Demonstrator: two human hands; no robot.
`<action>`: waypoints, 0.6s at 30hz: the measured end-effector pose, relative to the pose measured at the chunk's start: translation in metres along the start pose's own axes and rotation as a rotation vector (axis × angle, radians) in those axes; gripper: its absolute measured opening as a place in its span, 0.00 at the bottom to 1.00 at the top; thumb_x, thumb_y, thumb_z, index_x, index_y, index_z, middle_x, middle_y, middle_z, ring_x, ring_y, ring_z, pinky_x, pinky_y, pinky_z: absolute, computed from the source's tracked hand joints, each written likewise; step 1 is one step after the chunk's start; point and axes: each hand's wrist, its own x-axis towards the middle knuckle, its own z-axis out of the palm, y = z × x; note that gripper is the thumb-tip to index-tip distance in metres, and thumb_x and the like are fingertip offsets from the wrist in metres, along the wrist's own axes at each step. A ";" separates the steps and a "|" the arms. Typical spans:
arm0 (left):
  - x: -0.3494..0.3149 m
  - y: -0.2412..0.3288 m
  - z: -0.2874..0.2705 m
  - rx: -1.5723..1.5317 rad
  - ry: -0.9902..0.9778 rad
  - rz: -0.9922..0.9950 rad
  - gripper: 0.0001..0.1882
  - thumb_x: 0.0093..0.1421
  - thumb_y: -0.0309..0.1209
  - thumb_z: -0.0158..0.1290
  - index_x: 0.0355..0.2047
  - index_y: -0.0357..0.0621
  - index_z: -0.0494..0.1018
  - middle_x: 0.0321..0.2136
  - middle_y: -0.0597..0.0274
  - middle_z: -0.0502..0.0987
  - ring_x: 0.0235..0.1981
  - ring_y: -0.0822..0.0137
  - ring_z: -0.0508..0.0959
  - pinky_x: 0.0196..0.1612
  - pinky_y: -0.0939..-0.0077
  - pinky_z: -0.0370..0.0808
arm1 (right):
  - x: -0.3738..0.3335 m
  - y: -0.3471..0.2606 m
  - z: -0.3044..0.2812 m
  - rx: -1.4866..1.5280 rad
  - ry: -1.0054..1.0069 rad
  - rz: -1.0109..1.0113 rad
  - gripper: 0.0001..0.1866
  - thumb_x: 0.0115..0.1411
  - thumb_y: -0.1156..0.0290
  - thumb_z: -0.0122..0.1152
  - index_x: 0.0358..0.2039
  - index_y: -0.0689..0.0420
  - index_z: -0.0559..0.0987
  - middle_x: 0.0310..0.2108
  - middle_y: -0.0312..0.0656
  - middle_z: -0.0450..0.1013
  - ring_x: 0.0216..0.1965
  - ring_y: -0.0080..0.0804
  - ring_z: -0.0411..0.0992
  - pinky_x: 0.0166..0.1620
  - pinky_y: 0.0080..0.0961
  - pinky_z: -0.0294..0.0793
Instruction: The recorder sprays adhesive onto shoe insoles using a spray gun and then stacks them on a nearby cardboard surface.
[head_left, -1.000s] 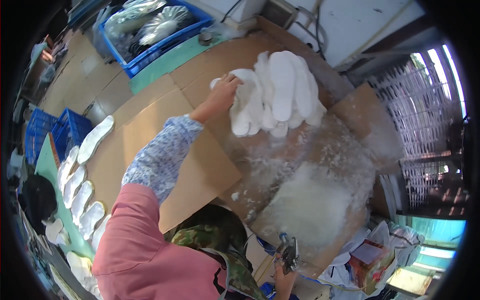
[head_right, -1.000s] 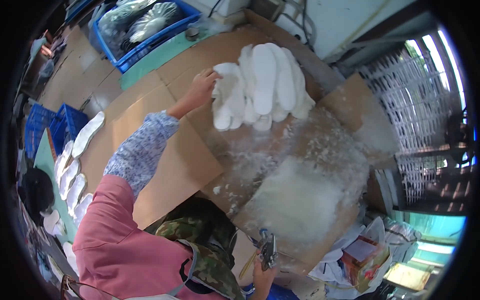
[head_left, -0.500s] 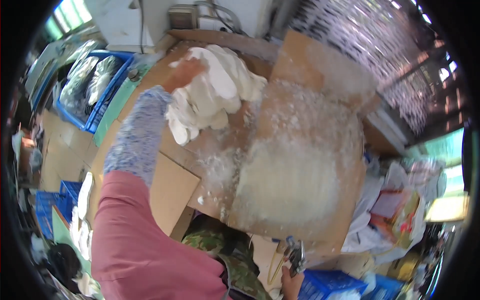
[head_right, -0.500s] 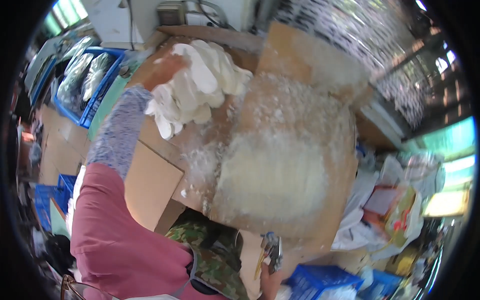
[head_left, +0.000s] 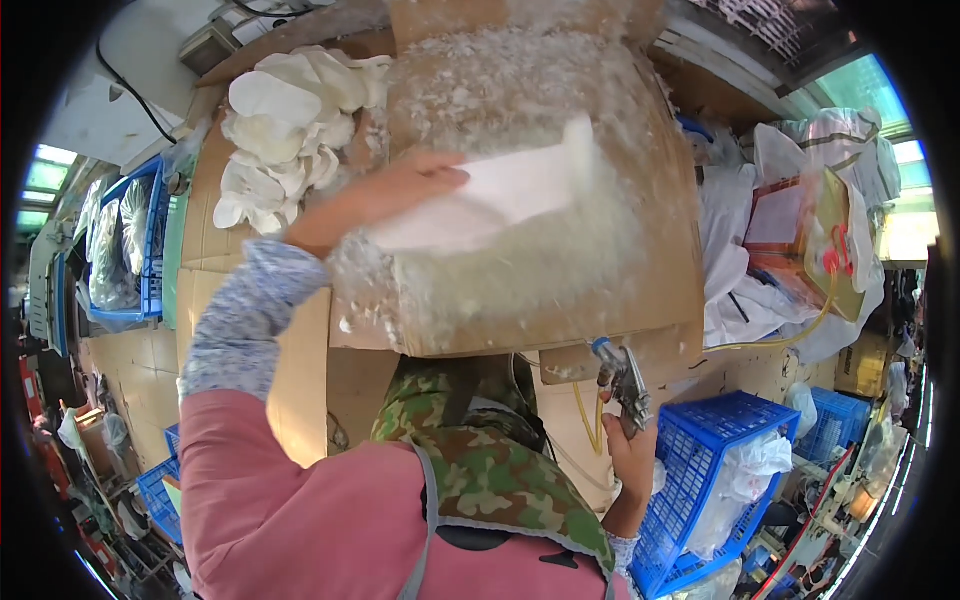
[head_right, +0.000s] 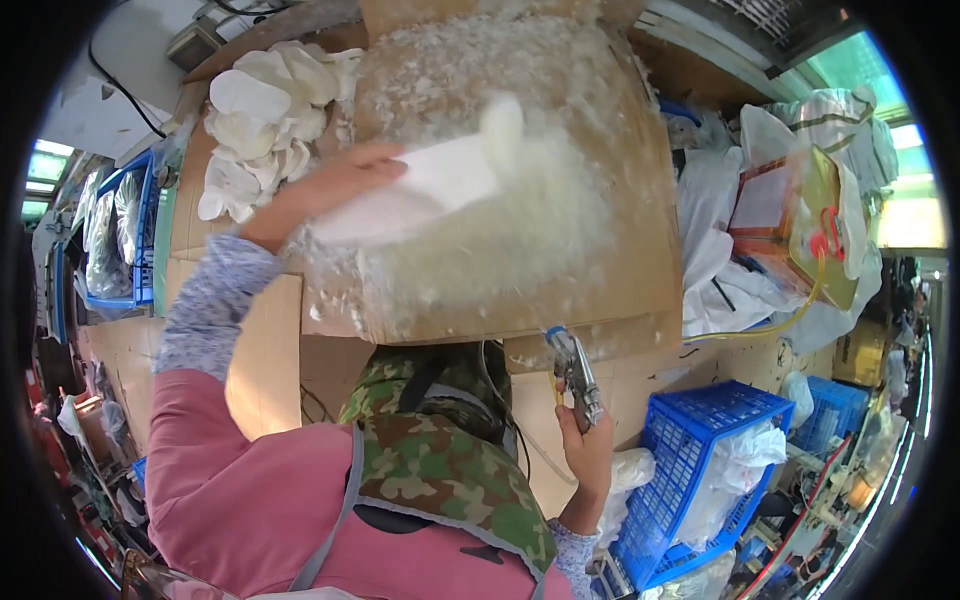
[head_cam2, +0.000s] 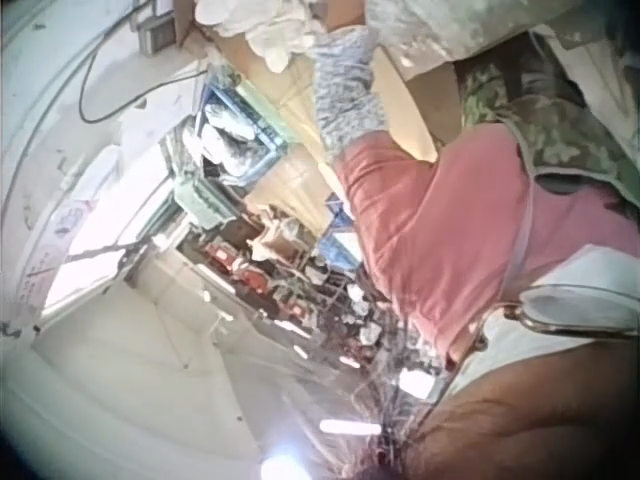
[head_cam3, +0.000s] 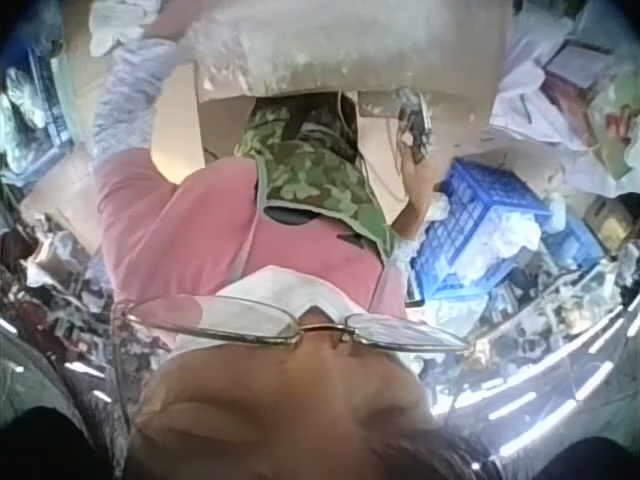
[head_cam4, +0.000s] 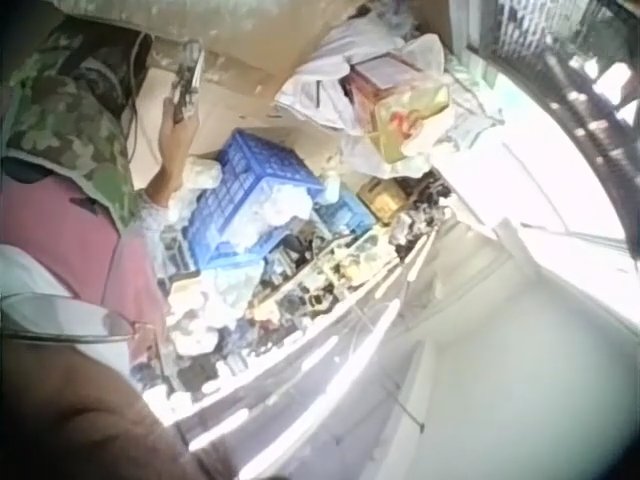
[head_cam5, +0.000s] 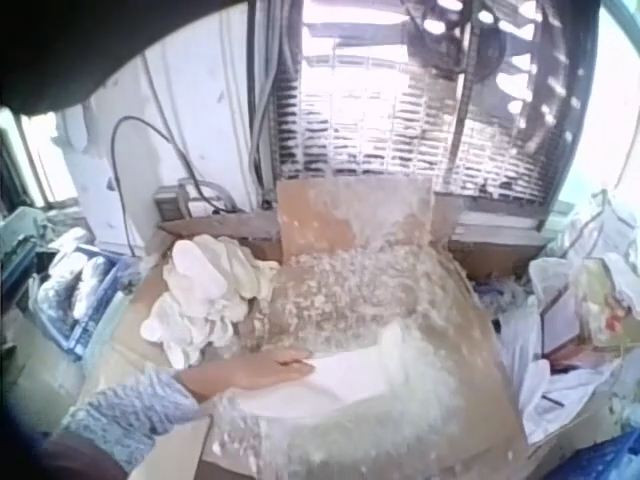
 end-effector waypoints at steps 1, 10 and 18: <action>0.008 -0.011 0.028 -0.159 -0.101 -0.031 0.31 0.63 0.46 0.51 0.59 0.35 0.63 0.54 0.52 0.70 0.56 0.64 0.68 0.59 0.74 0.62 | 0.001 0.002 -0.004 -0.051 -0.004 0.040 0.16 0.55 0.81 0.56 0.45 0.59 0.77 0.17 0.24 0.54 0.19 0.15 0.51 0.23 0.17 0.51; -0.041 -0.094 0.157 -0.109 0.317 -0.013 0.25 0.60 0.30 0.49 0.56 0.43 0.57 0.41 0.43 0.72 0.40 0.50 0.75 0.47 0.60 0.70 | 0.026 -0.001 0.027 -0.273 -0.245 0.039 0.17 0.56 0.79 0.56 0.47 0.62 0.74 0.34 0.44 0.76 0.33 0.29 0.73 0.38 0.24 0.71; -0.075 -0.101 0.177 -0.671 0.371 -0.206 0.26 0.56 0.20 0.49 0.55 0.38 0.57 0.36 0.53 0.70 0.31 0.67 0.75 0.28 0.75 0.75 | 0.042 -0.019 0.076 -0.214 -0.397 0.008 0.20 0.55 0.79 0.57 0.51 0.61 0.71 0.39 0.47 0.76 0.41 0.37 0.75 0.45 0.26 0.71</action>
